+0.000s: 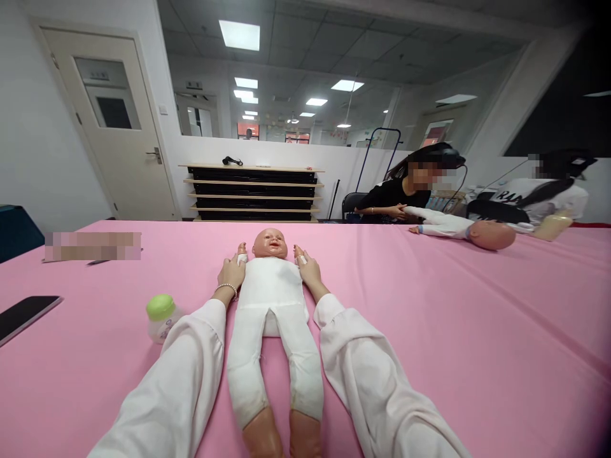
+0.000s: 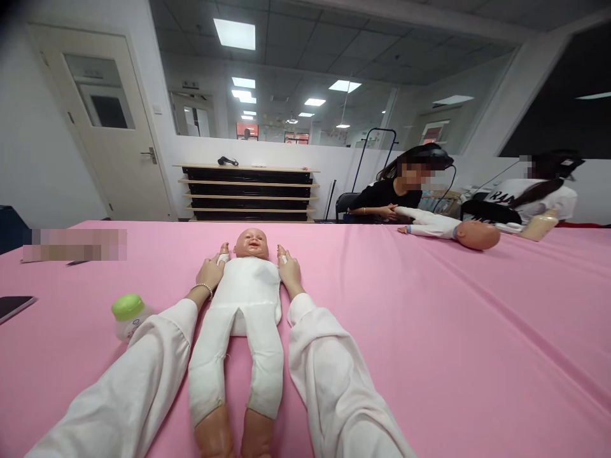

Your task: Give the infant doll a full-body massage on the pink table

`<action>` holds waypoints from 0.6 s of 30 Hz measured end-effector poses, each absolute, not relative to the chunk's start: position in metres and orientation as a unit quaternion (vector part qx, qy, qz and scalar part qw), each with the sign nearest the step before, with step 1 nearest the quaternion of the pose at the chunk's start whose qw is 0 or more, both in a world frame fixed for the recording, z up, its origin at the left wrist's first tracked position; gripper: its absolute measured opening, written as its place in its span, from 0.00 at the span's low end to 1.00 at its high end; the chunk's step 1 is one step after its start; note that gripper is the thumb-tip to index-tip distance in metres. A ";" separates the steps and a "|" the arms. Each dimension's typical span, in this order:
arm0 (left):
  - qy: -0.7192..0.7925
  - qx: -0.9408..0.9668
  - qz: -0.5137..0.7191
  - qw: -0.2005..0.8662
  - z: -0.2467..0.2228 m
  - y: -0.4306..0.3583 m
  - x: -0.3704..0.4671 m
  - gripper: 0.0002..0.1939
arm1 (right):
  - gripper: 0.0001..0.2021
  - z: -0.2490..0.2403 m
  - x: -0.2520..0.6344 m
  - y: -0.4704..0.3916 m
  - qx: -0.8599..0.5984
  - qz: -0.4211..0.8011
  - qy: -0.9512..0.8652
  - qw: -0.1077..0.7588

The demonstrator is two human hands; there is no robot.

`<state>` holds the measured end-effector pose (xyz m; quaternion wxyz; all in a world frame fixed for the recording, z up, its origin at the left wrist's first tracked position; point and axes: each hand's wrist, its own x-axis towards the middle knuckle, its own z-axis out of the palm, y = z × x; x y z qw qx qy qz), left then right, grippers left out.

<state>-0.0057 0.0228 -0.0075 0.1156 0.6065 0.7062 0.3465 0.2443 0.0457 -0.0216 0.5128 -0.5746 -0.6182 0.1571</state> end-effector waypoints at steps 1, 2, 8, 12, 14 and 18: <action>0.702 0.609 0.351 0.115 -0.008 0.022 -0.006 0.24 | 0.23 -0.021 0.243 0.043 -0.585 0.153 -0.612 0.510; 0.698 0.611 0.355 0.114 -0.009 0.021 -0.006 0.24 | 0.24 -0.020 0.242 0.040 -0.592 0.146 -0.606 0.511; 0.653 0.594 0.463 0.087 -0.008 0.006 -0.009 0.28 | 0.33 -0.010 0.234 0.011 -0.541 0.066 -0.616 0.569; 0.627 0.587 0.504 0.092 -0.006 -0.013 -0.012 0.32 | 0.35 -0.011 0.232 -0.004 -0.532 0.040 -0.633 0.561; 0.615 0.593 0.512 0.093 -0.007 -0.023 -0.014 0.30 | 0.34 -0.012 0.233 -0.012 -0.539 0.026 -0.631 0.557; 0.588 0.603 0.532 0.087 -0.011 -0.042 -0.018 0.21 | 0.32 -0.013 0.238 -0.035 -0.532 0.054 -0.624 0.570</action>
